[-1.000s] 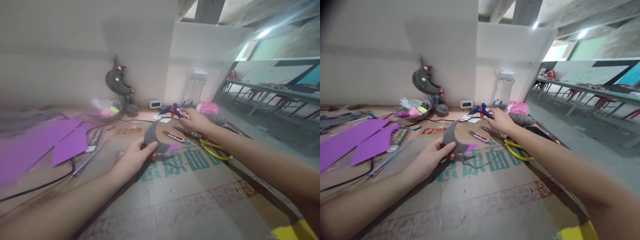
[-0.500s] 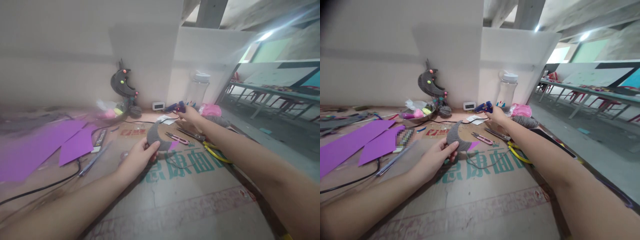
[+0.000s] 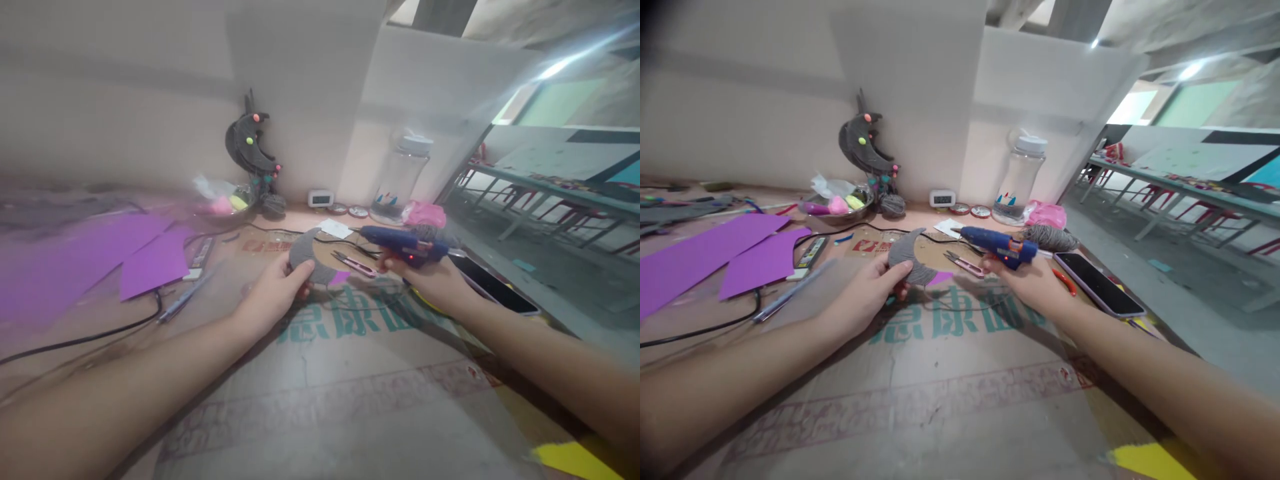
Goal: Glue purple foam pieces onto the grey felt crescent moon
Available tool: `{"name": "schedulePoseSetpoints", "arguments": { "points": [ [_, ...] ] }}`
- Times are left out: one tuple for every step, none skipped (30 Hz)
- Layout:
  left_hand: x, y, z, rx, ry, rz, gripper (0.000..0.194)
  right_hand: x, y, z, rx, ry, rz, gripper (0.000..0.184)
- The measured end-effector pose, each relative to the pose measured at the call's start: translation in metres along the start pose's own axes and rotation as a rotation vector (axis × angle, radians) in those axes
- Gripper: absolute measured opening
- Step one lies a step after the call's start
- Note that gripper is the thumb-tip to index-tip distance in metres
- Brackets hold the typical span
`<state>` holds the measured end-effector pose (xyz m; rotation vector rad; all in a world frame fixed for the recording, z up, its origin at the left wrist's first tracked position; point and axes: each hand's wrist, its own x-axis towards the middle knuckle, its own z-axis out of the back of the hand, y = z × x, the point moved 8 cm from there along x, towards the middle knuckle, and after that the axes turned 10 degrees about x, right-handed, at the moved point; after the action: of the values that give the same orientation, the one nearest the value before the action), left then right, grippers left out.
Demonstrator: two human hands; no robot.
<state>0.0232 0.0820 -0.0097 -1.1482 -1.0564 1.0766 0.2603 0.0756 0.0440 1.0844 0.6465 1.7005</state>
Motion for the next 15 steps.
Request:
{"name": "schedulePoseSetpoints", "arguments": {
  "points": [
    [0.0, 0.0, 0.0, 0.006, 0.004, 0.001, 0.022, -0.008, 0.001, -0.001, -0.052, -0.007, 0.015, 0.027],
    [0.0, 0.0, 0.0, 0.011, 0.006, 0.005, 0.021, -0.015, 0.003, -0.002, -0.098, -0.012, 0.038, 0.026],
    [0.0, 0.0, 0.0, 0.015, 0.005, 0.009, 0.02, -0.021, 0.006, -0.004, -0.129, -0.018, 0.07, 0.026],
    [0.0, 0.0, 0.0, 0.014, 0.003, 0.009, 0.019, -0.025, 0.009, -0.006, -0.141, -0.014, 0.105, 0.026],
    [0.0, 0.0, 0.001, 0.01, 0.004, 0.005, 0.019, -0.029, 0.012, -0.009, -0.136, 0.006, 0.133, 0.027],
    [0.0, 0.0, 0.0, 0.006, 0.007, -0.002, 0.019, -0.032, 0.015, -0.012, -0.119, 0.028, 0.152, 0.028],
    [0.001, 0.0, 0.001, 0.002, 0.008, -0.006, 0.019, -0.034, 0.017, -0.015, -0.101, 0.05, 0.163, 0.03],
    [0.001, 0.0, 0.001, 0.0, 0.007, -0.007, 0.019, -0.035, 0.019, -0.018, -0.09, 0.071, 0.169, 0.032],
    [0.002, 0.001, 0.001, 0.0, 0.004, -0.004, 0.02, -0.036, 0.02, -0.021, -0.087, 0.086, 0.172, 0.034],
    [0.002, 0.002, 0.001, 0.001, 0.0, 0.002, 0.02, -0.037, 0.021, -0.022, -0.093, 0.093, 0.17, 0.036],
    [0.002, 0.003, 0.002, 0.003, -0.006, 0.009, 0.021, -0.037, 0.021, -0.023, -0.103, 0.094, 0.163, 0.037],
    [0.002, 0.004, 0.002, 0.004, -0.013, 0.012, 0.021, -0.037, 0.021, -0.024, -0.111, 0.103, 0.149, 0.038],
    [0.002, 0.004, 0.003, 0.006, -0.017, 0.015, 0.021, -0.036, 0.02, -0.026, -0.112, 0.117, 0.13, 0.037],
    [0.002, 0.004, 0.003, 0.008, -0.018, 0.016, 0.02, -0.036, 0.019, -0.027, -0.109, 0.134, 0.111, 0.037],
    [0.001, 0.004, 0.003, 0.011, -0.019, 0.015, 0.02, -0.035, 0.018, -0.029, -0.102, 0.148, 0.094, 0.036]
  ]
}}
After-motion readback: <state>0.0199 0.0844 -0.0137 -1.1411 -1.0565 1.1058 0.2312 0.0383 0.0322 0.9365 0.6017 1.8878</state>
